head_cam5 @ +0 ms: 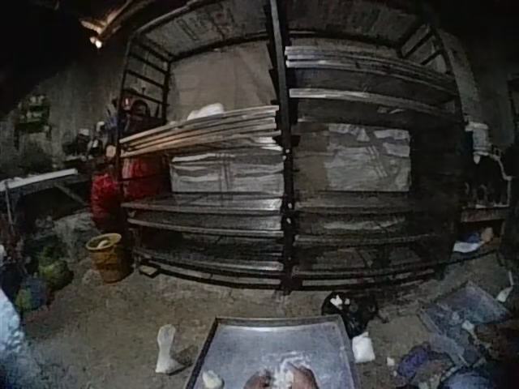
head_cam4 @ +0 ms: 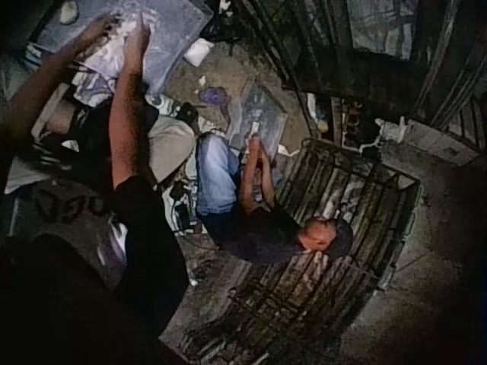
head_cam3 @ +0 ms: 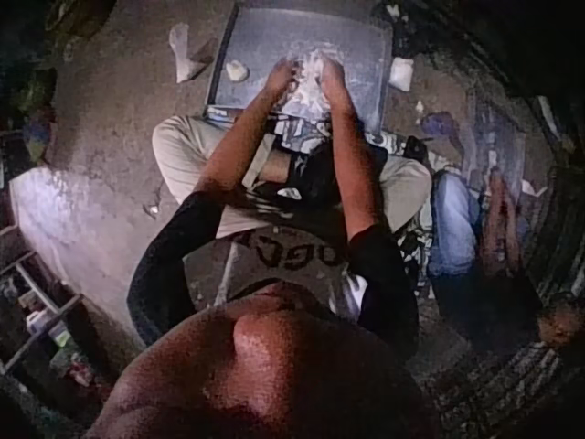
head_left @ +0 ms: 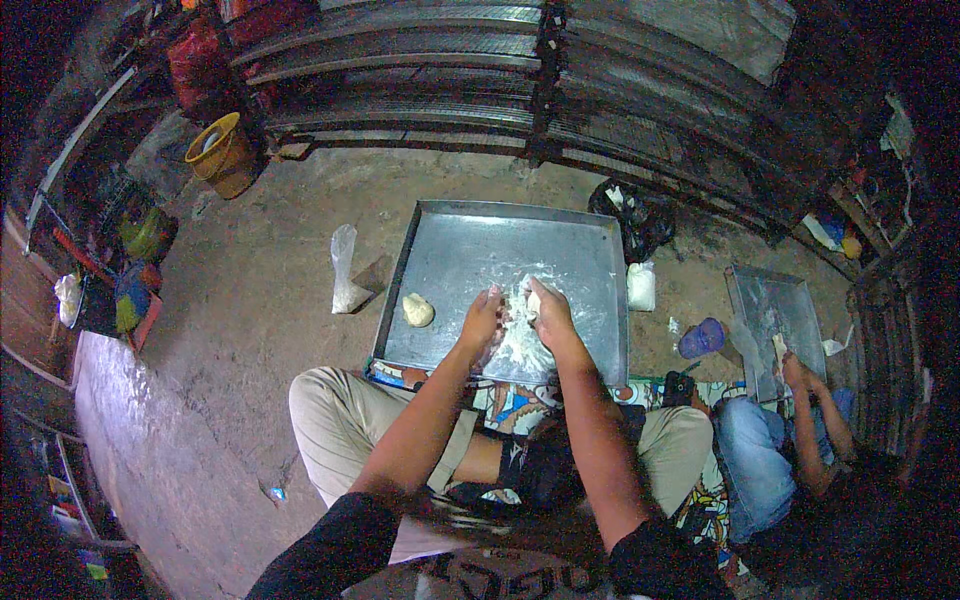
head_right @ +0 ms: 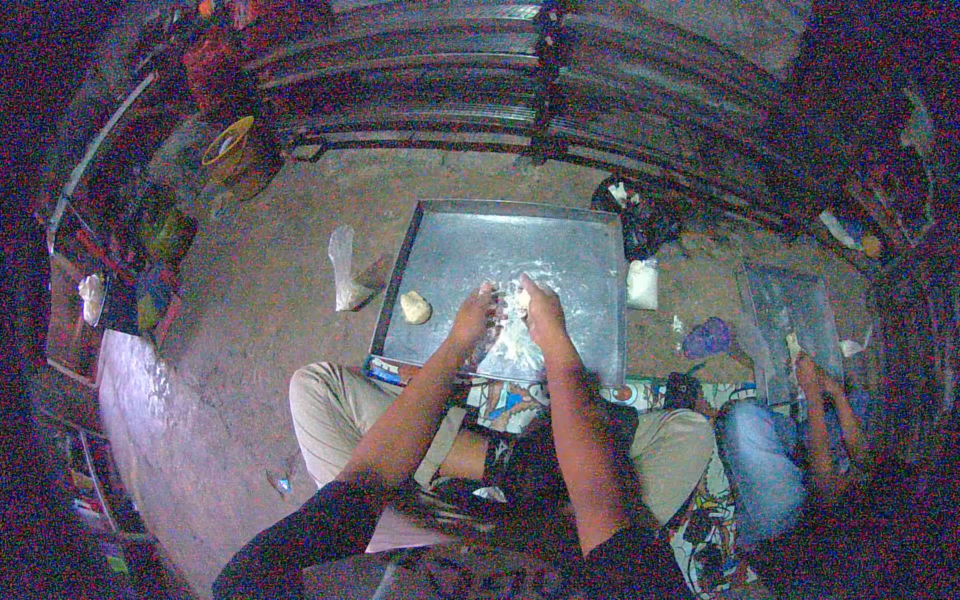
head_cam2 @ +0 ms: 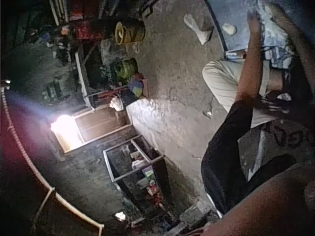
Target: The person rolls a piece of dough between their palms, adds flour from a container onto a metal tray, and kneads the dough by hand.
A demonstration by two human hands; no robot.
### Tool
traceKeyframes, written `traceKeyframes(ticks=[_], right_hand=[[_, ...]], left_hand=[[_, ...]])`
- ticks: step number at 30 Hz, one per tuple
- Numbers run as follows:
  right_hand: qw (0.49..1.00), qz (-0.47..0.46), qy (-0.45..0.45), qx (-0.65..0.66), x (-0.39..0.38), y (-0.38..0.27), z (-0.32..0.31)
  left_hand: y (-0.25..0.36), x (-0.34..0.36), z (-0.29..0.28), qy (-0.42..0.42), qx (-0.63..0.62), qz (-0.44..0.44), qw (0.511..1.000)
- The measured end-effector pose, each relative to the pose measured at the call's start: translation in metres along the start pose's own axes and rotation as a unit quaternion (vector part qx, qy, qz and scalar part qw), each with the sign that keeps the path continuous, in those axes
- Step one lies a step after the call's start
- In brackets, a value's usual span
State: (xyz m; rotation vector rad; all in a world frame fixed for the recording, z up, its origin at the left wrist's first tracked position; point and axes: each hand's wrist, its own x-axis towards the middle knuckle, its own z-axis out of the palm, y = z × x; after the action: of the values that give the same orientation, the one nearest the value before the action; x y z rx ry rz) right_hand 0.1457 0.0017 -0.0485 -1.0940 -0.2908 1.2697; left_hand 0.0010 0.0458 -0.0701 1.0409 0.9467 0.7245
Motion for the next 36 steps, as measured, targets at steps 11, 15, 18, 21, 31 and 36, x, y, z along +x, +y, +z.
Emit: traceKeyframes(ticks=[11,15,18,21,31,36], right_hand=[[0.995,0.043,0.093,-0.003,-0.015,-0.022,0.004],[0.993,0.022,0.106,0.040,-0.009,-0.034,-0.002],[0.991,-0.013,0.132,0.020,-0.016,-0.037,0.011],[0.965,-0.014,0.170,-0.197,0.003,-0.026,-0.002],[0.754,-0.290,-0.068,-0.585,-0.014,0.007,0.005],[0.717,-0.225,-0.162,-0.640,-0.022,-0.004,0.001]], left_hand=[[0.005,-0.004,0.009,-0.032,0.033,-0.004,0.999],[0.004,-0.005,0.016,-0.030,0.062,-0.005,0.998],[0.003,-0.003,0.014,-0.034,0.064,0.018,0.997],[0.004,-0.004,0.013,-0.052,0.051,0.014,0.997],[0.004,0.009,-0.029,-0.035,-0.039,-0.158,0.986],[0.041,-0.022,-0.002,-0.044,-0.095,-0.158,0.982]])
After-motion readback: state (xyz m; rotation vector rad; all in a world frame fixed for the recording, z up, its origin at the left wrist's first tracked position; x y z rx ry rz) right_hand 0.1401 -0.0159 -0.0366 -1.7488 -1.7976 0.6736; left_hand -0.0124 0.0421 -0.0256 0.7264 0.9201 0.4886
